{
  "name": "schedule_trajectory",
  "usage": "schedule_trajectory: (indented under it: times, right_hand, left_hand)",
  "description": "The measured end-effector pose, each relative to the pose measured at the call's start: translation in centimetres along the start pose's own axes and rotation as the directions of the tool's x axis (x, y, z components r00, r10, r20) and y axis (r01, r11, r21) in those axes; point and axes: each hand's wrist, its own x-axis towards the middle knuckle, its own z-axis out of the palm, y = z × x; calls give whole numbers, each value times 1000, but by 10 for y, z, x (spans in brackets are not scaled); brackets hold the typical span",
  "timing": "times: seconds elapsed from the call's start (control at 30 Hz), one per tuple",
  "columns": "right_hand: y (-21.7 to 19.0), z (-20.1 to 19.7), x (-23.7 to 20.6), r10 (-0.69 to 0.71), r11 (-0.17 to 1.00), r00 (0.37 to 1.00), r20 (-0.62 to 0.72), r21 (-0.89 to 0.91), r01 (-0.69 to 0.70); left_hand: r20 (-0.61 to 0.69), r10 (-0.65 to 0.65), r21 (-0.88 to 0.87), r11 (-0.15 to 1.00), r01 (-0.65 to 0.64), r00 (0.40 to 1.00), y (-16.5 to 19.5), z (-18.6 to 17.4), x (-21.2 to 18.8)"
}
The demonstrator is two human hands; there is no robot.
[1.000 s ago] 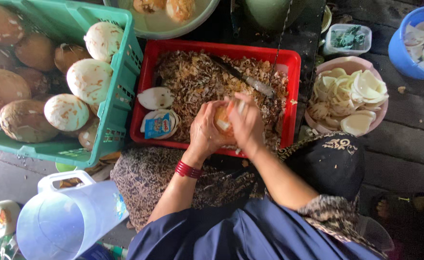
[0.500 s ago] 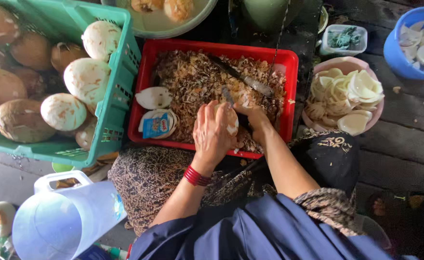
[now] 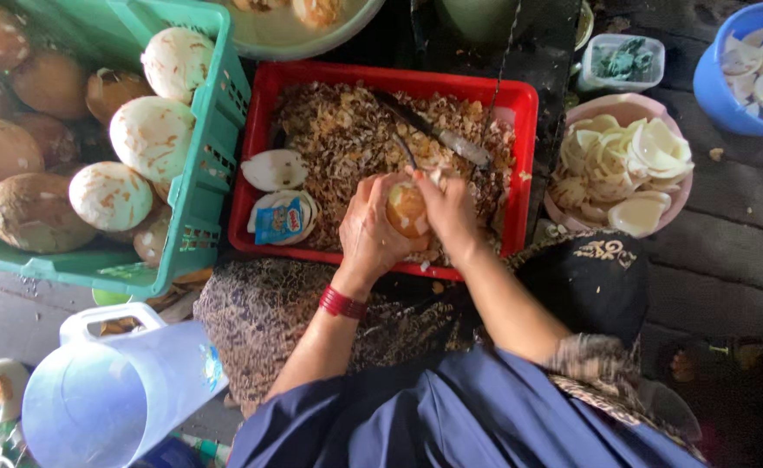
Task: The person sits on the floor and scrapes the fibrous outer husk off coconuts with a knife, letting the husk pieces fall into a red tray beside them. They occasionally rinse a peeled coconut in a bowl of water and place finished coconuts in a green crate.
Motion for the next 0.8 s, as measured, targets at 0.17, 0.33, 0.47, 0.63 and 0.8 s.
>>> schedule_trajectory:
  times: [0.17, 0.33, 0.47, 0.63, 0.8]
  right_hand:
    - [24, 9, -29, -882, 382, 470, -21, -614, 690]
    - [31, -12, 37, 132, 958, 989, 73, 247, -146]
    - [37, -16, 40, 84, 931, 996, -25, 358, -69]
    - [39, 7, -21, -686, 691, 711, -154, -444, 570]
    - [12, 2, 4, -247, 952, 967, -57, 172, 253]
  left_hand:
    - [-35, 36, 8, 999, -35, 999, -9, 5, -1]
    - [-3, 34, 167, 985, -33, 999, 15, 0, 3]
    - [-19, -1, 112, 994, 4, 1000, 19, -12, 8]
    - [22, -46, -37, 998, 47, 999, 0, -8, 5]
    - [1, -40, -75, 996, 40, 999, -12, 2, 1]
